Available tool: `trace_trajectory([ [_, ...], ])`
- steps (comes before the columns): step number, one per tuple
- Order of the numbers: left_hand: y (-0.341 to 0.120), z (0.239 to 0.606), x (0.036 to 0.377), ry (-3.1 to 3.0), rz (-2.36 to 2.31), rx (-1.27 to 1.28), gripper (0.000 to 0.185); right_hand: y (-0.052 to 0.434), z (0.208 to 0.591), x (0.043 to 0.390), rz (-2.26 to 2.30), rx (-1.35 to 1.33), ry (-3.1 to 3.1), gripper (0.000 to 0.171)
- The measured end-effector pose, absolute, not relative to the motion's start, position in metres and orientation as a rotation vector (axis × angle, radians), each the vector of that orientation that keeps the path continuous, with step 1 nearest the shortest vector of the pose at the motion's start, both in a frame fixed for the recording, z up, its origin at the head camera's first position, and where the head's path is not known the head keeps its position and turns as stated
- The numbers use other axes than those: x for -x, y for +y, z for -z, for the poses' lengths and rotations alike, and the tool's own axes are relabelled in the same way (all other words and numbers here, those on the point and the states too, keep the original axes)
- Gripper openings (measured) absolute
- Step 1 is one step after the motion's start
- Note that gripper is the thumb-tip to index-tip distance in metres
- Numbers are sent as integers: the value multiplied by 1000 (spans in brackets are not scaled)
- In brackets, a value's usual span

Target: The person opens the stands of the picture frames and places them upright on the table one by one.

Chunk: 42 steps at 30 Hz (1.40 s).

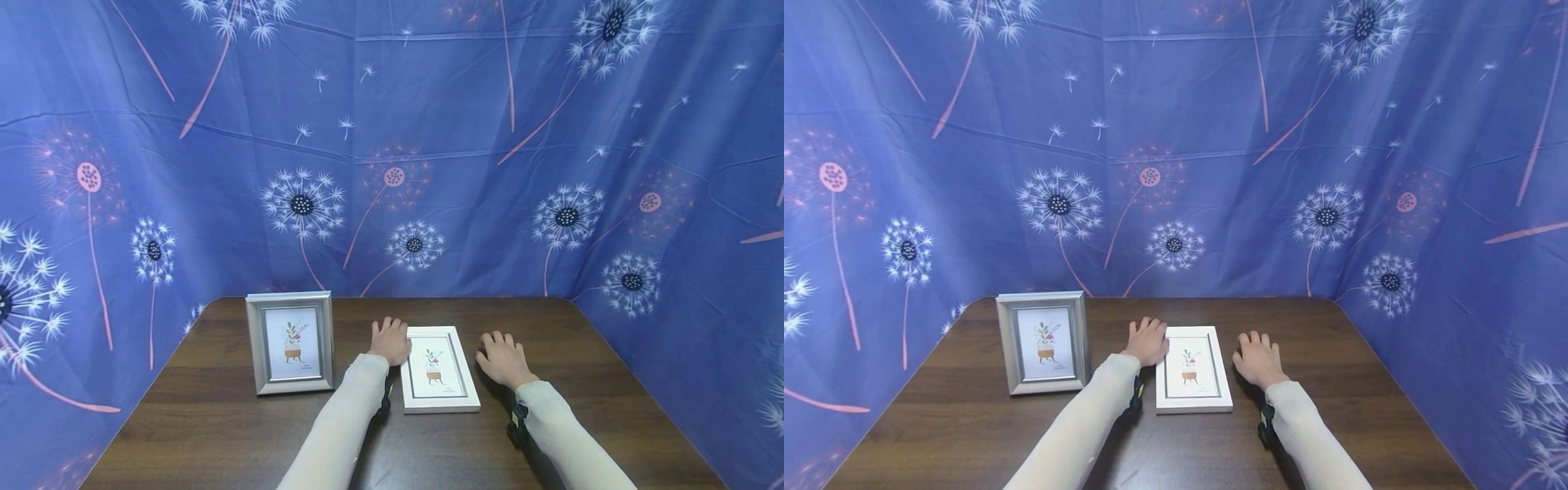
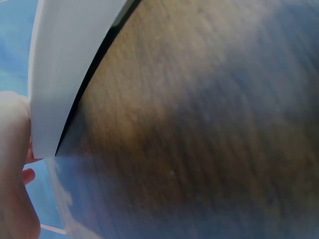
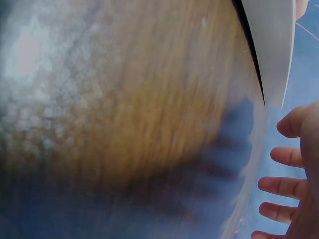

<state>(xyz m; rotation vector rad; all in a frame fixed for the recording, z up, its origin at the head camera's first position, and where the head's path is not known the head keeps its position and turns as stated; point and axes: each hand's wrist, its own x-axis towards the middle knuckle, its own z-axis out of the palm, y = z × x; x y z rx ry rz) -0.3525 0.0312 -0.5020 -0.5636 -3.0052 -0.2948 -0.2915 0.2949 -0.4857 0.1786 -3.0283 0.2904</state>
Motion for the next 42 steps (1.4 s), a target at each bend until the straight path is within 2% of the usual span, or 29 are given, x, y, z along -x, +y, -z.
trace_trajectory([
  [15,26,496,351,-3000,285,619,43,293,481,289,-291,-190,-3021,31],
  [42,25,488,341,-2892,-27,731,39,297,483,282,-267,-215,-2988,34],
])
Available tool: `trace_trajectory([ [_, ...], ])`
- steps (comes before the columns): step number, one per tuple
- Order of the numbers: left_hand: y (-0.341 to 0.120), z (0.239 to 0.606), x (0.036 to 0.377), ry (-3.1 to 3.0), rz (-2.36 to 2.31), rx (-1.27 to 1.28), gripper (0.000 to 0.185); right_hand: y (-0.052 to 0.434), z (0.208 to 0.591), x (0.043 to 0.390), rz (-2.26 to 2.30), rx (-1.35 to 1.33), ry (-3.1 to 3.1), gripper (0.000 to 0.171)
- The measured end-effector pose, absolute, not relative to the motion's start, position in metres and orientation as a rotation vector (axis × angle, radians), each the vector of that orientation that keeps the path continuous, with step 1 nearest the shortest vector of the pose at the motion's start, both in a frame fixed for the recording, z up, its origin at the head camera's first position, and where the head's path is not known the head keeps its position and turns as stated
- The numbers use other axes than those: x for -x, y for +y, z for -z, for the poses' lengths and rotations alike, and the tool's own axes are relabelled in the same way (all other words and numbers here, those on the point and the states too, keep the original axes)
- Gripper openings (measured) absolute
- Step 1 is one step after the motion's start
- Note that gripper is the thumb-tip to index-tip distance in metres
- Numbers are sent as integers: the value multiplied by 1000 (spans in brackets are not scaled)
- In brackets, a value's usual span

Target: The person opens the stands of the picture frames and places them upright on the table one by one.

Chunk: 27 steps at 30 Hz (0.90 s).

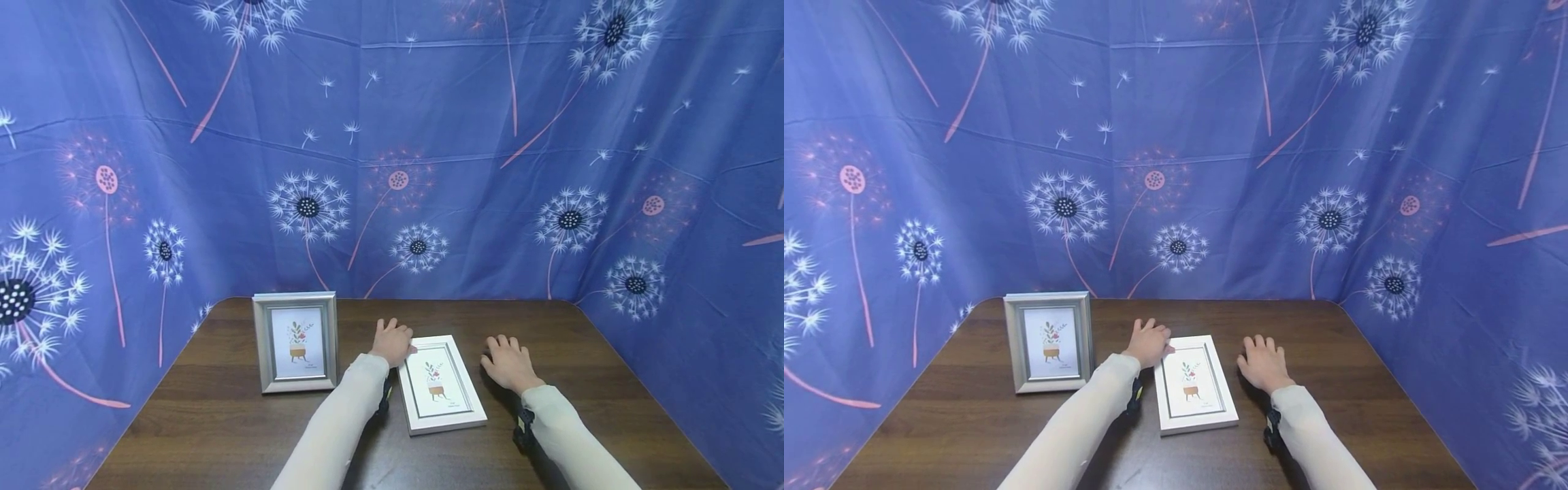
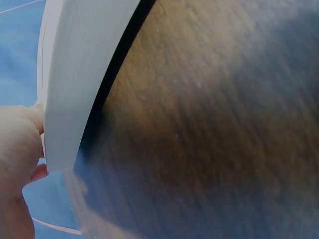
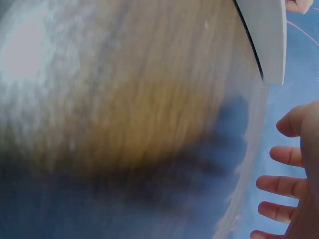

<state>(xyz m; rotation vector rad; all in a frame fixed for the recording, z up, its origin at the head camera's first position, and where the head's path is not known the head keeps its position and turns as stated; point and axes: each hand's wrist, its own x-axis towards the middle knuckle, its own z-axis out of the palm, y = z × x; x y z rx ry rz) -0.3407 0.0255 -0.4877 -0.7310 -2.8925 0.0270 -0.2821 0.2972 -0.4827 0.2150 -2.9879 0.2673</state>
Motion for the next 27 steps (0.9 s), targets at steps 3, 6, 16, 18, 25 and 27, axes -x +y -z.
trace_trajectory([
  [3,24,486,341,-2863,-70,746,38,299,481,281,-272,-215,-2978,34],
  [6,24,480,340,-2827,-119,753,36,301,478,280,-260,-223,-2968,35],
  [16,25,456,336,-2800,-179,778,36,306,468,279,-221,-259,-2930,38],
  [18,25,453,335,-2776,-183,786,36,305,466,278,-225,-266,-2922,38],
  [25,21,445,331,-2669,-175,827,34,306,459,274,-220,-303,-2881,37],
  [27,20,442,329,-2633,-164,837,33,308,458,273,-216,-305,-2873,37],
])
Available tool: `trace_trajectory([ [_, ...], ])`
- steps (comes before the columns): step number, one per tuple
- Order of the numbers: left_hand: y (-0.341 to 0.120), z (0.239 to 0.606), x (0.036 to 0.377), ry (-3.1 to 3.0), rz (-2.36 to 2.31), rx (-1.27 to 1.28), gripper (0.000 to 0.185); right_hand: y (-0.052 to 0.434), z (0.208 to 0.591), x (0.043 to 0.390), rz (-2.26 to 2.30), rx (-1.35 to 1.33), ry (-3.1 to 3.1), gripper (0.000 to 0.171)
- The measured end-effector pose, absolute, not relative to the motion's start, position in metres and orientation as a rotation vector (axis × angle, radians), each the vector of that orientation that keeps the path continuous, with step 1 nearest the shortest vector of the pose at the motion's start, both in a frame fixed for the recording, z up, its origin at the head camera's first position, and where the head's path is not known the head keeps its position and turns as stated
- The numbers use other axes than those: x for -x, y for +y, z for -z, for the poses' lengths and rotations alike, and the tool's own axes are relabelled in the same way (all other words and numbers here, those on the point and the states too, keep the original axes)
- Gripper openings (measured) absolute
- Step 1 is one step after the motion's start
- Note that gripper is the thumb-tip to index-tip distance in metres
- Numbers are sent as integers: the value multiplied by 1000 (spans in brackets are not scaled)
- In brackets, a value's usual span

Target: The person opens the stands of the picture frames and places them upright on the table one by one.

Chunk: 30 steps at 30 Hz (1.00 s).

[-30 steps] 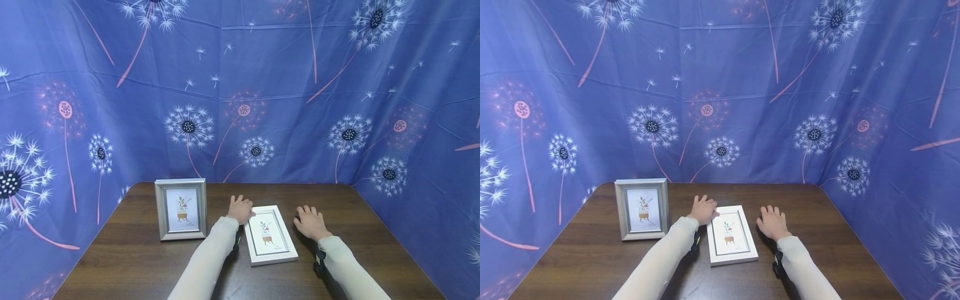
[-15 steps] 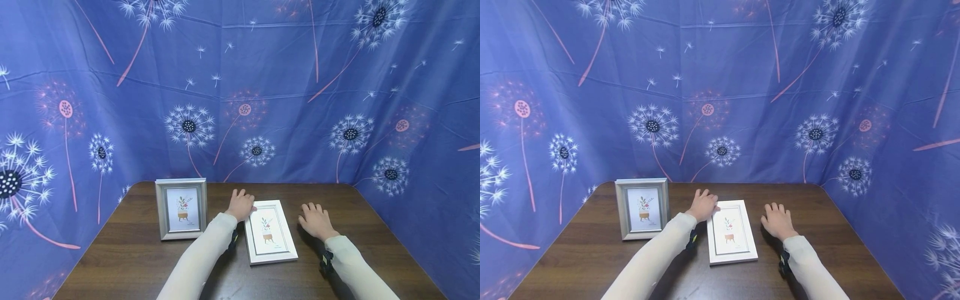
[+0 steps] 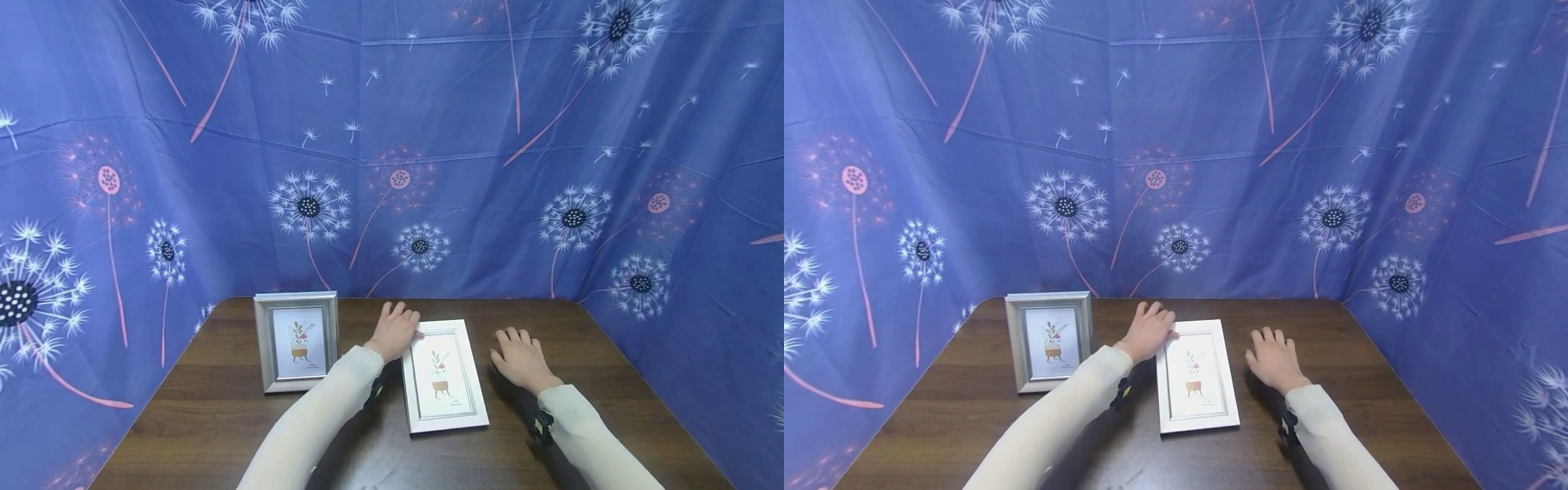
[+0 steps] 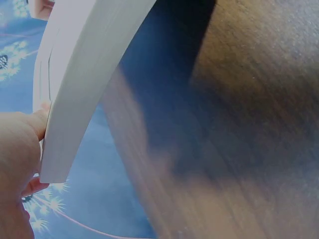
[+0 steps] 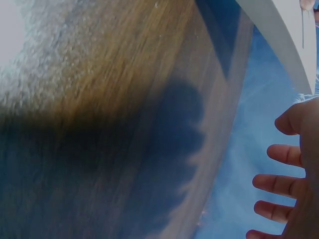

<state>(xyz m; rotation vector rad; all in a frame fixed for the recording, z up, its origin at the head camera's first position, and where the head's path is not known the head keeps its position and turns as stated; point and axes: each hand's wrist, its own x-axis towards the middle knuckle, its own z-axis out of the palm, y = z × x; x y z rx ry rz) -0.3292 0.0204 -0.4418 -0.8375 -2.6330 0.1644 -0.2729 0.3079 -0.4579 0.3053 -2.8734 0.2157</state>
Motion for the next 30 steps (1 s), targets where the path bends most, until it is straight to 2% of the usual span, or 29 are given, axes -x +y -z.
trace_trajectory([
  [30,12,392,291,-2442,-189,1035,30,321,444,250,-237,-339,-2787,33],
])
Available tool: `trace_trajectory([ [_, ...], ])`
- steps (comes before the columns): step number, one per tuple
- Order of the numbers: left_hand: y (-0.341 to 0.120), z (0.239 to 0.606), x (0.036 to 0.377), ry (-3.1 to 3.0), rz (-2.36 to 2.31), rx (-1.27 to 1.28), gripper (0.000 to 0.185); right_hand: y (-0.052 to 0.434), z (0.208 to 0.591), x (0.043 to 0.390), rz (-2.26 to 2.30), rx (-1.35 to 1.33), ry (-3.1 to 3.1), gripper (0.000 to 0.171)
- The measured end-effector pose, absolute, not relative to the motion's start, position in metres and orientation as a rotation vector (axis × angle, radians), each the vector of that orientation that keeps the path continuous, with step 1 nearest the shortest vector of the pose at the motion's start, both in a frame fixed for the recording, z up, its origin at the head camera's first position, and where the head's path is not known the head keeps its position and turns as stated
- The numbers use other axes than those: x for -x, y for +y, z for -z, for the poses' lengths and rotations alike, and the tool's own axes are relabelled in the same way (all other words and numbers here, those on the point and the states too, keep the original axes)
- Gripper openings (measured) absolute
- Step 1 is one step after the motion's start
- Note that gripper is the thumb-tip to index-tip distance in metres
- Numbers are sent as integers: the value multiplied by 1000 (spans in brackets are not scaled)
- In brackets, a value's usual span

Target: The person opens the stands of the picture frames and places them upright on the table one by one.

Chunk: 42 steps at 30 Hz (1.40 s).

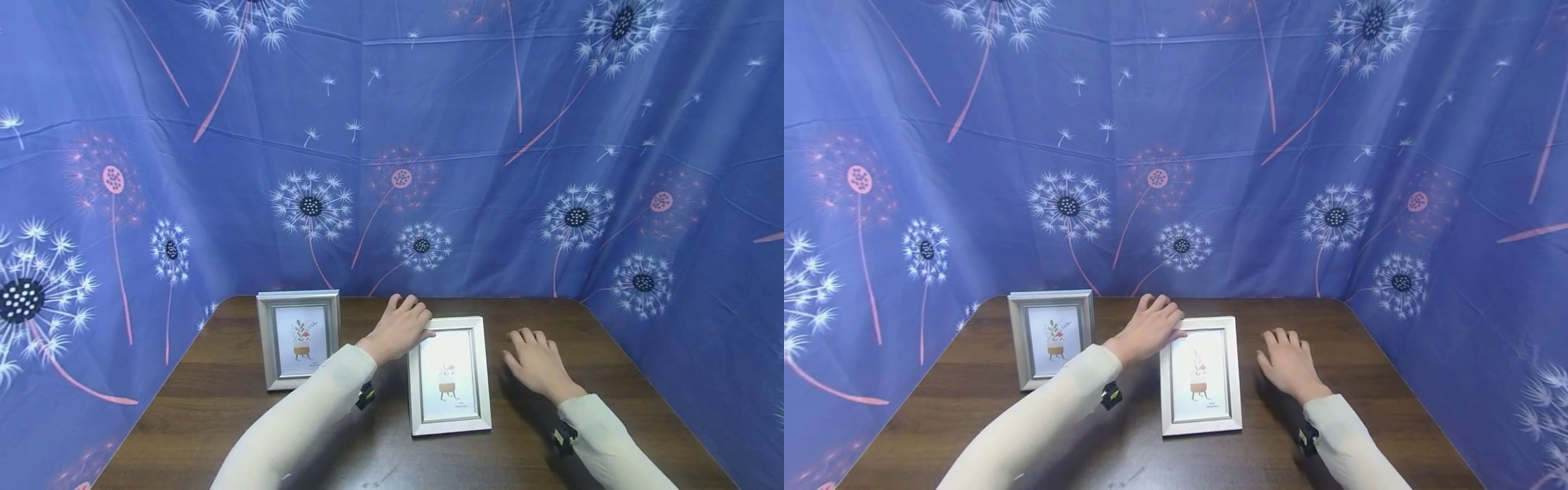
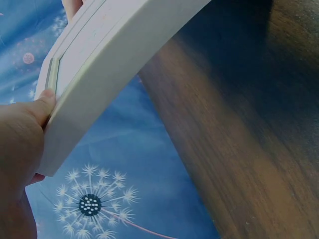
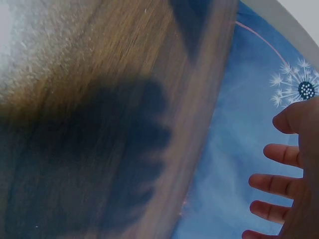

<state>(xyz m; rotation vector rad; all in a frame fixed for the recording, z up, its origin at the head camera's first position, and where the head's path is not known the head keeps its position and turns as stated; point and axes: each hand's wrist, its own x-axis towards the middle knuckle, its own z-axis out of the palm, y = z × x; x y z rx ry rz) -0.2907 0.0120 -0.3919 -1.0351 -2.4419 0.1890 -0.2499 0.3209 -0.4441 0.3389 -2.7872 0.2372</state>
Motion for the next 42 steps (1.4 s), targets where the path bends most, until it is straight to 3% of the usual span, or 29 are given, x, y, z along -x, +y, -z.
trace_trajectory([
  [25,11,382,276,-2278,-175,1116,30,322,430,216,-238,-382,-2700,29],
  [42,13,379,271,-2336,-79,1163,29,322,435,215,-258,-386,-2676,27],
])
